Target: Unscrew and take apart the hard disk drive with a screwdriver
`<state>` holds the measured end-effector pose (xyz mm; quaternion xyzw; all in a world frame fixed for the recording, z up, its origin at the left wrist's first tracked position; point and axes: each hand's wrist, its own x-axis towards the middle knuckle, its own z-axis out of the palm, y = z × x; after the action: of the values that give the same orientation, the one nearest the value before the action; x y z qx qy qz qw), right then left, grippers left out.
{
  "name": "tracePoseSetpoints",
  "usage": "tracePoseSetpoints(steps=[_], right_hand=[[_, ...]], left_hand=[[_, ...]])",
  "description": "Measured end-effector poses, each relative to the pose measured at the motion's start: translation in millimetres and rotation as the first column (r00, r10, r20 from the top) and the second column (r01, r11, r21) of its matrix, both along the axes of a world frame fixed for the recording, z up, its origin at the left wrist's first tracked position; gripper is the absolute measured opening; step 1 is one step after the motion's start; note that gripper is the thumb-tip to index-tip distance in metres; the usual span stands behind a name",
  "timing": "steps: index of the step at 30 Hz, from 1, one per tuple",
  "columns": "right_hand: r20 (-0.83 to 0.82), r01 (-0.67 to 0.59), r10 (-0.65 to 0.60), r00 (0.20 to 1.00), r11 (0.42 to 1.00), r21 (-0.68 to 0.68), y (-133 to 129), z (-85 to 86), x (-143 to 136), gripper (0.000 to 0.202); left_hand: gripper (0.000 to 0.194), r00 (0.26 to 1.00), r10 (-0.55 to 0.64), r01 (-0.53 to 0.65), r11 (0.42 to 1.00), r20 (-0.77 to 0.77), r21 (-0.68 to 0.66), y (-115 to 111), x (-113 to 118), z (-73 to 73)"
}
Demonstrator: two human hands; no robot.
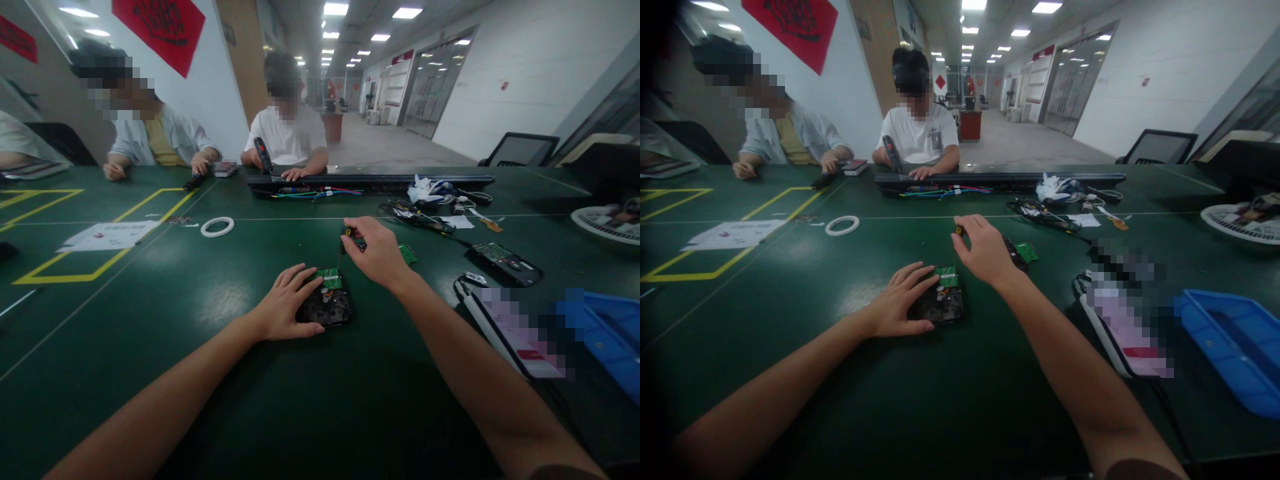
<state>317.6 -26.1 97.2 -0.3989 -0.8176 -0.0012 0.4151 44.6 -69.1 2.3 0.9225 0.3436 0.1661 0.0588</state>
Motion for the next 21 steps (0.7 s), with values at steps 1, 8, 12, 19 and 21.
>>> tracePoseSetpoints(steps=[1,8,12,19,21], right_hand=[[-0.003,0.002,-0.002,1.000,1.000,0.001,-0.1,0.1,0.1,0.023],[-0.032,0.016,-0.017,0.999,1.000,-0.019,0.1,1.4,1.7,0.019],[0.006,0.001,-0.001,1.000,1.000,-0.004,-0.1,4.7,4.9,0.012],[0.013,-0.024,0.024,1.000,1.000,-0.017,3.7,3.6,11.4,0.023],[-0.011,-0.033,0.032,0.999,0.999,-0.019,5.9,2.3,12.2,0.022]], left_hand=[[0.106,1.000,0.004,-0.004,1.000,0.000,0.000,-0.2,0.4,-0.1],[0.105,0.999,0.027,-0.027,1.000,-0.022,-0.005,0.1,3.5,0.9],[0.103,0.999,0.038,-0.038,0.999,-0.038,-0.007,-0.5,6.4,1.1],[0.102,0.999,0.037,-0.037,0.999,-0.040,-0.004,2.0,12.7,1.7],[0.102,0.999,0.028,-0.029,1.000,-0.038,-0.010,4.6,13.0,1.9]])
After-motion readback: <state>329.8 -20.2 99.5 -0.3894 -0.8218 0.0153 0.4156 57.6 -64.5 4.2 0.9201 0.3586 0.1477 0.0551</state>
